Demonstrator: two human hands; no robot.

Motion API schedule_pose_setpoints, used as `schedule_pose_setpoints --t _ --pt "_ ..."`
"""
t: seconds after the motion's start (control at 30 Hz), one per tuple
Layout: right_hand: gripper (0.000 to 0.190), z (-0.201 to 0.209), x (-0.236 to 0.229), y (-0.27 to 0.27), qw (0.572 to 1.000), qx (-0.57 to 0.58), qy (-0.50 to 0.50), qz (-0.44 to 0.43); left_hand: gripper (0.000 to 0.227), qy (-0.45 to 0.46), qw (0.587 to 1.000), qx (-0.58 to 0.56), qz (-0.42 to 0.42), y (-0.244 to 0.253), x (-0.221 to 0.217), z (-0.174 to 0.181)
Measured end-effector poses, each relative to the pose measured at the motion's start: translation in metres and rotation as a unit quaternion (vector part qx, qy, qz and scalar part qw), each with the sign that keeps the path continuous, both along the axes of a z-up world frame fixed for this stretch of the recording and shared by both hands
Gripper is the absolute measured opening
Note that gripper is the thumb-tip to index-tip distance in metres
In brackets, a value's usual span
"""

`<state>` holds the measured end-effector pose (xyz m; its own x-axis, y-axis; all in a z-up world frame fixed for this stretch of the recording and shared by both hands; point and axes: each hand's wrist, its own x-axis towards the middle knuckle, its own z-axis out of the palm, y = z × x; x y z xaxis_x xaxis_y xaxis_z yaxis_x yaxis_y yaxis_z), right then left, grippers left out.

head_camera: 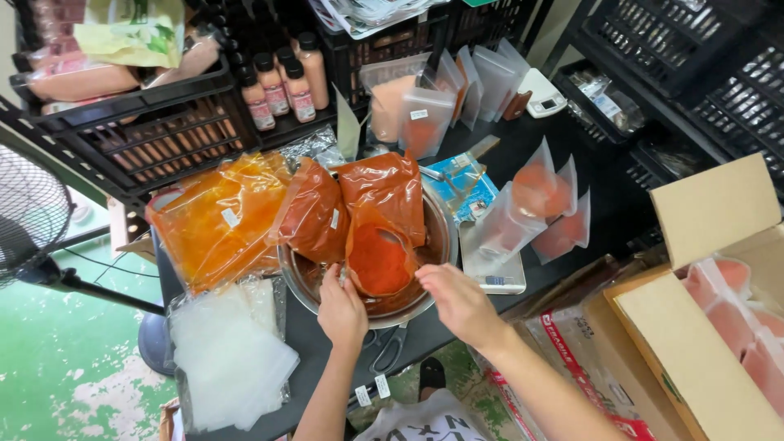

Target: The person opens a large plastic bag of red powder using scissors, then uses a spoon to scoop the powder into small clear plastic bags placed on a digital scale. The person repeatedly scoops and transfers the powder, filling multiple small bags.

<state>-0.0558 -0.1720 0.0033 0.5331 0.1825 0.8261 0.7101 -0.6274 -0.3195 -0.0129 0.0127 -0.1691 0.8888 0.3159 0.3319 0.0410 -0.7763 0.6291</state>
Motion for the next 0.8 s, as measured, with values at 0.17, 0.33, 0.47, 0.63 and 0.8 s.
schedule_pose_setpoints --t 0.17,0.33,0.47,0.63,0.8 --pt "0.016 -0.048 0.005 0.012 0.987 -0.15 -0.06 -0.002 0.048 -0.033 0.993 0.114 0.005 0.001 0.006 -0.024" --pt "0.019 -0.049 -0.008 0.026 0.99 -0.133 -0.041 0.032 0.058 -0.003 0.989 0.145 -0.011 0.003 0.006 -0.026" --pt "0.016 -0.026 0.003 0.018 0.993 -0.111 -0.038 0.012 0.063 0.023 0.991 0.131 -0.029 0.003 0.005 -0.023" --pt "0.014 -0.052 0.001 0.019 0.99 -0.135 -0.019 -0.044 0.063 0.02 0.99 0.139 -0.027 0.003 0.006 -0.018" --pt "0.022 -0.028 -0.001 0.026 0.995 0.004 0.094 -0.027 0.063 0.024 0.988 0.148 -0.029 0.003 0.004 -0.021"
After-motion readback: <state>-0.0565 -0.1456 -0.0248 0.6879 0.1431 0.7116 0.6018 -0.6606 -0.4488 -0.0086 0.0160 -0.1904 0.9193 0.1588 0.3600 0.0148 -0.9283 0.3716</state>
